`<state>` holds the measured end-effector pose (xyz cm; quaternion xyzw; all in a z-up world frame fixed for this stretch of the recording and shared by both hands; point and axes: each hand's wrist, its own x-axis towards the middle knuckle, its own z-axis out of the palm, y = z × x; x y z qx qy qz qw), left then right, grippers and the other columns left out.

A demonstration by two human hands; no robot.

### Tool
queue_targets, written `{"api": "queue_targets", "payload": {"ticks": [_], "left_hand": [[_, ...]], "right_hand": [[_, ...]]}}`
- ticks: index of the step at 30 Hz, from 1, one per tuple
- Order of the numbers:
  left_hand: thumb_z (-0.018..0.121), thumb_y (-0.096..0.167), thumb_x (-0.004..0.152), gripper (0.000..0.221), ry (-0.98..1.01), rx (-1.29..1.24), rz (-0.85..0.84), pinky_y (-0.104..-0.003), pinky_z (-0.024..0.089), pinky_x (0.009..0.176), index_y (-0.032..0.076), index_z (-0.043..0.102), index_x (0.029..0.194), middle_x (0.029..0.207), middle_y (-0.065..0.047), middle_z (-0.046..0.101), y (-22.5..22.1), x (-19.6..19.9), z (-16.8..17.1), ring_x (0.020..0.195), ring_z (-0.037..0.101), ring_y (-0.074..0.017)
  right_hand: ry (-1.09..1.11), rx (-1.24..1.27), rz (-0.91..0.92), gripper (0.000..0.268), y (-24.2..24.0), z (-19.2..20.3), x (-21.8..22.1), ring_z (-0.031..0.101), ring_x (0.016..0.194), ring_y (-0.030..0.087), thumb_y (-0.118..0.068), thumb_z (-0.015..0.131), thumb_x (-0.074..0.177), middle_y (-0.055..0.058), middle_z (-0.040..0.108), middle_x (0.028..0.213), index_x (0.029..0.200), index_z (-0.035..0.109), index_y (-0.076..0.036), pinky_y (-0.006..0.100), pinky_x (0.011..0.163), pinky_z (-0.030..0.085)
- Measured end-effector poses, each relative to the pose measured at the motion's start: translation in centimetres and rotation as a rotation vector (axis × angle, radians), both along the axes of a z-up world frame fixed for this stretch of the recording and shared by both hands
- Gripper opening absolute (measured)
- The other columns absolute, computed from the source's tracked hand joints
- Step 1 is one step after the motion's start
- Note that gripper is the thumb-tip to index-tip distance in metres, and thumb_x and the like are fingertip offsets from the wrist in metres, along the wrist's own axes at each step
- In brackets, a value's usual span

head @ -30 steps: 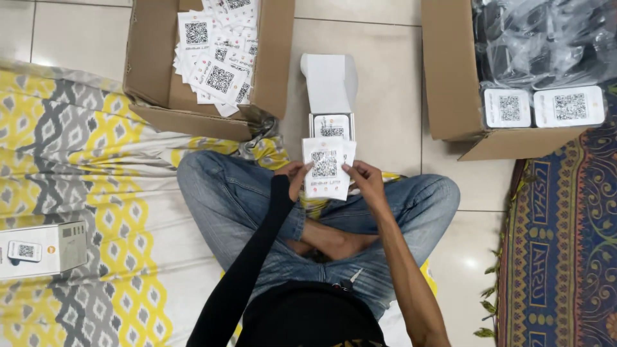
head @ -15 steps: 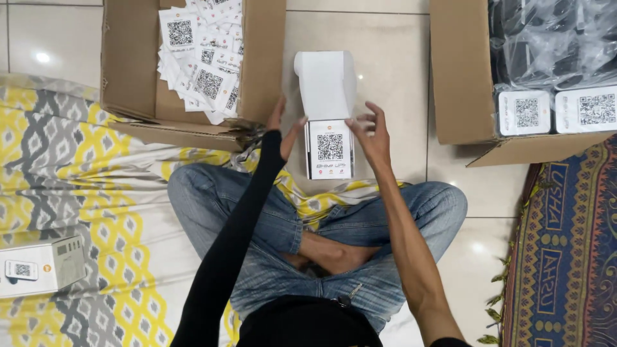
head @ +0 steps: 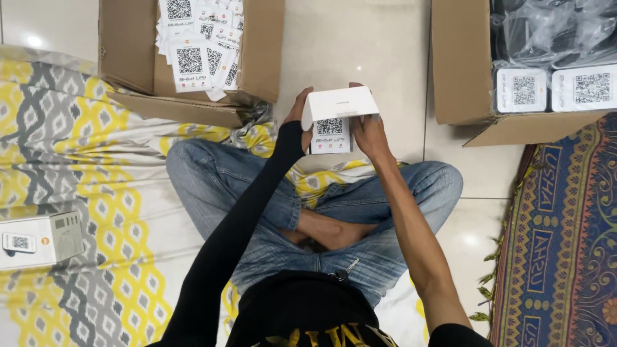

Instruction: The person applies QR code stickers to product boxes and organizes them into cardboard containers.

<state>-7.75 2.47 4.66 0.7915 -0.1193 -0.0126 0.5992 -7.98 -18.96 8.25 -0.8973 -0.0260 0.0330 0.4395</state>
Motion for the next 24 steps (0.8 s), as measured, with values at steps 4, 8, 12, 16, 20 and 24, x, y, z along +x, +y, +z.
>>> {"api": "queue_targets", "payload": {"ticks": [4,8,12,16,20,24], "left_hand": [[0.059,0.004,0.096,0.076,-0.092,-0.009,0.038,-0.042,0.033,0.126,0.008,0.024,0.163,0.168,-0.021,0.031,-1.1,-0.7,-1.5,0.157,0.033,-0.0381],[0.058,0.002,0.092,0.080,-0.184,-0.118,0.007,-0.044,0.023,0.130,0.005,0.022,0.163,0.169,-0.022,0.026,-1.0,-1.5,-0.7,0.161,0.020,-0.0373],[0.066,0.011,0.097,0.078,-0.240,-0.147,-0.050,-0.046,0.025,0.130,0.006,0.023,0.162,0.171,-0.021,0.020,-0.5,-1.7,0.8,0.161,0.021,-0.0355],[0.071,0.023,0.093,0.080,-0.446,0.220,-0.171,-0.049,0.028,0.127,0.011,0.026,0.158,0.170,-0.013,0.020,1.7,-2.6,-1.3,0.158,0.025,-0.0336],[0.060,0.021,0.099,0.068,-0.769,0.729,-0.236,-0.052,0.028,0.124,0.020,0.033,0.161,0.173,-0.007,0.025,4.6,-1.7,-8.4,0.158,0.030,-0.0299],[0.060,0.017,0.093,0.075,-0.684,0.823,-0.312,-0.050,0.035,0.117,0.019,0.032,0.162,0.170,-0.011,0.027,6.5,-1.0,-0.7,0.153,0.036,-0.0326]], "right_hand": [[-0.073,0.049,-0.041,0.057,1.2,0.0,-1.2,0.061,0.129,0.041,0.005,0.051,0.100,0.019,0.061,0.139,0.154,0.043,-0.010,0.046,0.104,0.050],[-0.056,0.068,-0.018,0.059,0.7,-0.1,-1.6,0.066,0.124,0.035,0.009,0.050,0.094,0.011,0.051,0.157,0.149,0.043,-0.012,0.041,0.104,0.052],[-0.198,0.141,0.113,0.075,-0.3,0.0,-2.2,0.050,0.147,0.036,0.017,0.050,0.085,0.012,0.042,0.165,0.154,0.042,-0.010,0.042,0.121,0.044],[-0.125,0.282,0.265,0.117,-2.0,2.3,-3.6,0.030,0.151,0.039,0.002,0.086,0.064,0.015,0.022,0.167,0.160,0.021,-0.009,0.044,0.121,0.034],[-0.216,-0.226,0.421,0.083,-5.6,-1.9,-4.6,0.042,0.145,0.040,-0.004,0.077,0.077,0.015,0.026,0.167,0.150,0.041,-0.022,0.045,0.116,0.041],[-0.158,-0.634,0.494,0.094,-7.0,-0.7,-3.3,0.052,0.145,0.033,0.006,0.059,0.084,0.015,0.027,0.175,0.165,0.031,-0.032,0.047,0.116,0.046]]}}
